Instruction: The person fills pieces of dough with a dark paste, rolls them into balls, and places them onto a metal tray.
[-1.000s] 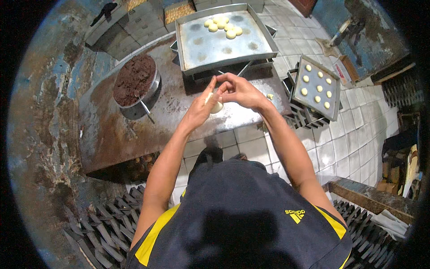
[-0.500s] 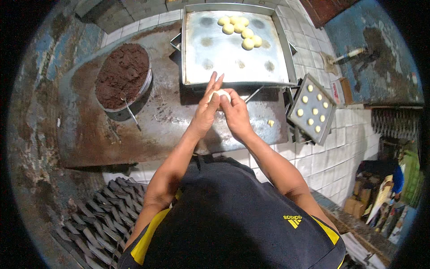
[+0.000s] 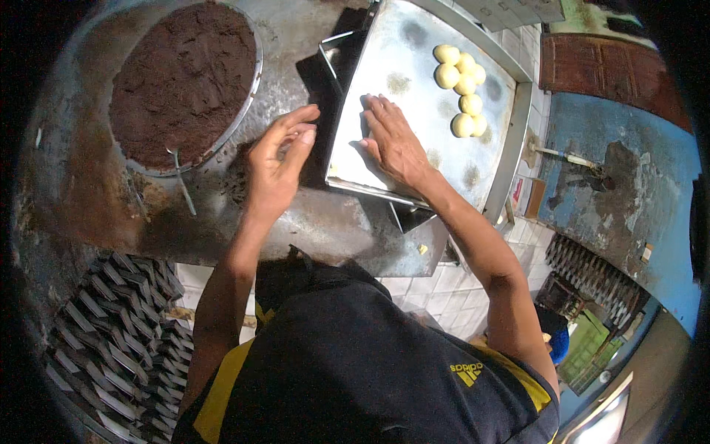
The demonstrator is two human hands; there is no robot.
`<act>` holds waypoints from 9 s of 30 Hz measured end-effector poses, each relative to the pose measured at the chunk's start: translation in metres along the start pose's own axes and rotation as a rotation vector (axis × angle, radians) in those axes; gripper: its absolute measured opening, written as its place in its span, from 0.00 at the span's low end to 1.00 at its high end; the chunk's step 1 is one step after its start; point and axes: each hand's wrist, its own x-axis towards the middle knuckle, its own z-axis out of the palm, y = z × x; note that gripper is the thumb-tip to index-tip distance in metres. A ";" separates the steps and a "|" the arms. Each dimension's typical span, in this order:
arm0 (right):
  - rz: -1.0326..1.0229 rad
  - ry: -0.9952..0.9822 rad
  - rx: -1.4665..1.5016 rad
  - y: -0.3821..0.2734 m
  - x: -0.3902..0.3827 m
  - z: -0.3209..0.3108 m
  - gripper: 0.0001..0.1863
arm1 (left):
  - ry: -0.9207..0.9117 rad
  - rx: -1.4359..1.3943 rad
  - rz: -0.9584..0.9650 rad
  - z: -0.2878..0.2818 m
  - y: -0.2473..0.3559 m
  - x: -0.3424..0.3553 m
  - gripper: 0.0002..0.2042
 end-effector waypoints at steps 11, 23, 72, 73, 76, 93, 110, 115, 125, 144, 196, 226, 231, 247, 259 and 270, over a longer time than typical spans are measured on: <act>0.621 0.419 0.620 0.069 -0.037 -0.028 0.25 | -0.056 0.053 0.021 0.006 0.008 -0.007 0.15; 0.878 0.758 0.362 -0.015 -0.142 -0.037 0.19 | -0.078 -0.111 -0.126 0.133 0.011 -0.112 0.18; 0.204 -0.211 -0.119 -0.300 0.220 0.116 0.11 | 0.173 -0.481 -0.304 -0.356 0.000 -0.089 0.30; 0.218 -0.290 -0.129 -0.293 0.223 0.126 0.10 | 0.177 -0.470 -0.310 -0.360 0.001 -0.088 0.31; 0.346 -0.249 0.580 -0.286 0.234 0.102 0.11 | 0.235 -0.408 -0.280 -0.373 -0.016 -0.087 0.31; 0.146 0.165 0.025 -0.310 0.155 0.060 0.15 | 0.382 0.427 -0.059 -0.305 -0.014 0.031 0.17; 0.249 0.609 0.760 -0.323 0.004 0.000 0.32 | -0.302 -0.244 -0.249 -0.159 0.053 -0.122 0.20; 0.313 0.703 0.410 -0.319 -0.079 -0.003 0.21 | -0.268 -0.149 0.083 -0.074 0.056 -0.166 0.16; 0.065 0.556 0.556 -0.287 -0.222 -0.042 0.06 | -0.783 0.468 0.208 0.009 0.076 -0.244 0.25; 0.176 1.006 0.404 -0.245 -0.255 -0.023 0.30 | -0.674 -0.020 -0.233 0.110 0.062 -0.220 0.31; 0.617 0.514 1.022 -0.177 -0.249 -0.014 0.17 | 0.119 -0.124 -0.177 0.172 -0.012 -0.225 0.14; 0.015 -0.232 -0.294 -0.257 0.214 0.055 0.12 | 0.253 0.057 -0.056 -0.288 0.007 -0.131 0.23; -0.021 -0.387 -0.356 -0.266 0.199 0.042 0.15 | 0.278 0.297 0.086 -0.311 -0.006 -0.108 0.24; -0.040 0.319 0.188 -0.306 0.192 0.062 0.08 | 0.346 0.154 0.026 -0.279 -0.041 -0.001 0.32; 0.801 -0.121 1.615 -0.279 0.183 0.059 0.12 | 0.284 -0.081 -0.062 -0.286 0.000 -0.002 0.23; 0.421 0.236 0.739 -0.306 0.173 0.047 0.32 | 0.001 -0.288 0.128 -0.261 -0.006 -0.051 0.38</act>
